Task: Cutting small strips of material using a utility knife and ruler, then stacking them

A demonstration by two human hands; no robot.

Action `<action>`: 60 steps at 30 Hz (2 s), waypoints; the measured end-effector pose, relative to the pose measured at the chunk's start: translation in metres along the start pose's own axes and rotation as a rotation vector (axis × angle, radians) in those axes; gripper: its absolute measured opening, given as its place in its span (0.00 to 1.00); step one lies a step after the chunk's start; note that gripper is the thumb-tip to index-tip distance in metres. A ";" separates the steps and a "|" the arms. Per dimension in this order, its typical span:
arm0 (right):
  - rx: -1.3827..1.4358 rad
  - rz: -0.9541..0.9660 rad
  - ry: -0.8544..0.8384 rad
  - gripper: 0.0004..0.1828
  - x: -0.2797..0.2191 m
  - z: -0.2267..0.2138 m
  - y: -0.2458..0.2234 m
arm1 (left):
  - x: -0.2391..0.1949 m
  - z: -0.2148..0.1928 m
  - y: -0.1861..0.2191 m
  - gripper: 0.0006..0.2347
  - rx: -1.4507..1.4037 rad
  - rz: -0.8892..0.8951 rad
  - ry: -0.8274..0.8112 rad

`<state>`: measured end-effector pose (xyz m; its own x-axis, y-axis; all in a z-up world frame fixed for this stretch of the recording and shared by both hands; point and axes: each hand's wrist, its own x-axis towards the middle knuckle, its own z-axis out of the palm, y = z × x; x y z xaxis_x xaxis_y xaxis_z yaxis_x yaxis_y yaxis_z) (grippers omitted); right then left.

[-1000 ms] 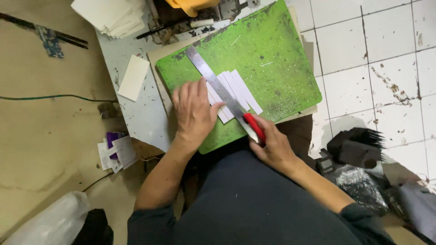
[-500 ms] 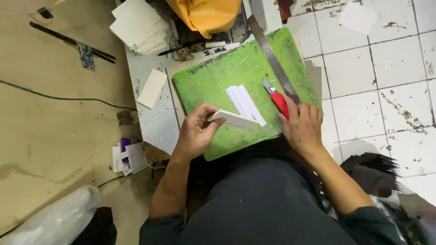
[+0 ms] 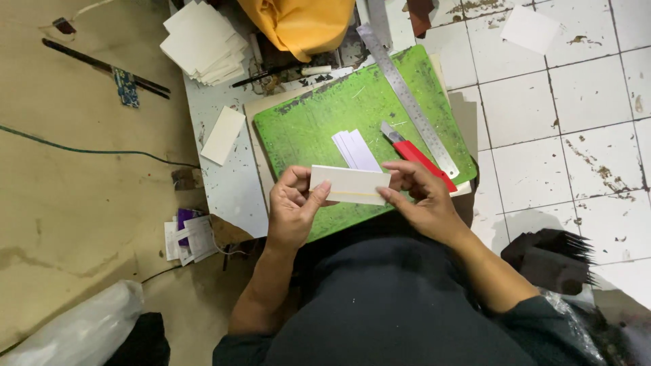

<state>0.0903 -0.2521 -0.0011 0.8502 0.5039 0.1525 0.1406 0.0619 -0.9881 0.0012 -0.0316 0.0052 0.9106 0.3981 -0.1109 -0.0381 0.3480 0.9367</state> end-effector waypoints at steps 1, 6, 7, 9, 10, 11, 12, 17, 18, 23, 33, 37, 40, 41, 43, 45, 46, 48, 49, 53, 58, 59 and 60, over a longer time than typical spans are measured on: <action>0.000 0.006 0.000 0.27 0.001 0.000 0.000 | 0.000 0.001 -0.002 0.10 0.000 -0.006 0.002; -0.017 0.034 -0.013 0.18 0.008 0.000 0.003 | 0.001 0.002 -0.009 0.10 -0.003 -0.040 0.046; -0.016 0.037 -0.017 0.18 0.009 -0.001 0.003 | 0.002 0.002 -0.010 0.10 -0.003 -0.041 0.051; -0.065 0.048 -0.053 0.17 0.011 -0.002 0.002 | 0.003 0.001 -0.010 0.11 0.006 -0.048 0.044; -0.063 0.049 -0.059 0.17 0.013 -0.001 0.001 | 0.003 0.002 -0.009 0.11 0.006 -0.047 0.050; -0.070 0.053 -0.071 0.17 0.014 0.001 -0.001 | 0.003 0.003 -0.009 0.11 0.007 -0.048 0.051; -0.076 0.057 -0.083 0.17 0.016 0.002 -0.003 | 0.004 0.003 -0.009 0.11 0.008 -0.049 0.051; -0.285 -0.182 -0.100 0.18 0.028 0.013 -0.009 | 0.005 -0.001 -0.019 0.11 0.021 -0.039 0.061; -0.532 -0.434 -0.076 0.20 0.032 0.016 -0.004 | 0.006 -0.004 -0.021 0.11 0.035 -0.025 0.071; -0.931 -0.773 -0.114 0.05 0.030 0.047 0.013 | 0.002 -0.012 -0.021 0.11 0.065 0.015 0.160; -0.770 -0.829 -0.312 0.04 0.041 0.089 0.040 | -0.008 -0.045 -0.010 0.11 0.047 0.010 0.323; -0.709 -0.736 -0.419 0.04 0.031 0.086 0.047 | -0.001 -0.053 -0.007 0.11 0.012 0.027 0.380; -0.674 -0.606 -0.536 0.05 0.015 0.092 0.037 | 0.007 -0.057 0.001 0.11 -0.051 0.072 0.451; -0.629 -0.625 -0.549 0.04 0.010 0.096 0.034 | 0.010 -0.059 0.005 0.10 -0.014 0.091 0.505; -0.586 -0.642 -0.560 0.04 0.005 0.101 0.024 | 0.018 -0.070 0.013 0.10 0.023 0.108 0.557; -0.468 -0.541 -0.568 0.03 0.003 0.103 0.009 | 0.029 -0.087 0.021 0.12 0.035 0.186 0.656; -0.469 -0.539 -0.566 0.03 0.003 0.096 0.006 | 0.041 -0.099 0.013 0.12 0.035 0.185 0.653; -0.262 -0.157 -0.541 0.03 0.003 0.083 0.000 | 0.064 -0.125 -0.003 0.13 -0.165 0.255 0.839; -0.265 -0.154 -0.537 0.03 0.004 0.077 -0.001 | 0.074 -0.137 -0.013 0.13 -0.166 0.251 0.835; -0.132 0.113 -0.269 0.06 0.007 0.051 -0.003 | 0.108 -0.182 -0.054 0.16 -0.225 0.298 0.918; -0.476 0.022 -0.071 0.05 0.019 0.020 0.015 | 0.117 -0.193 -0.064 0.18 -0.168 0.254 0.973; -0.777 -0.096 -0.075 0.13 0.019 0.014 0.033 | 0.114 -0.195 -0.064 0.18 -0.133 0.236 0.947; -1.077 -0.216 -0.083 0.22 0.018 0.007 0.051 | 0.112 -0.196 -0.063 0.19 -0.097 0.218 0.919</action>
<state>0.1094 -0.2341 -0.0490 0.7235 0.6316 0.2786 0.6851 -0.6077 -0.4017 0.0250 0.1572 -0.1315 0.2002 0.9605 -0.1931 -0.2409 0.2393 0.9406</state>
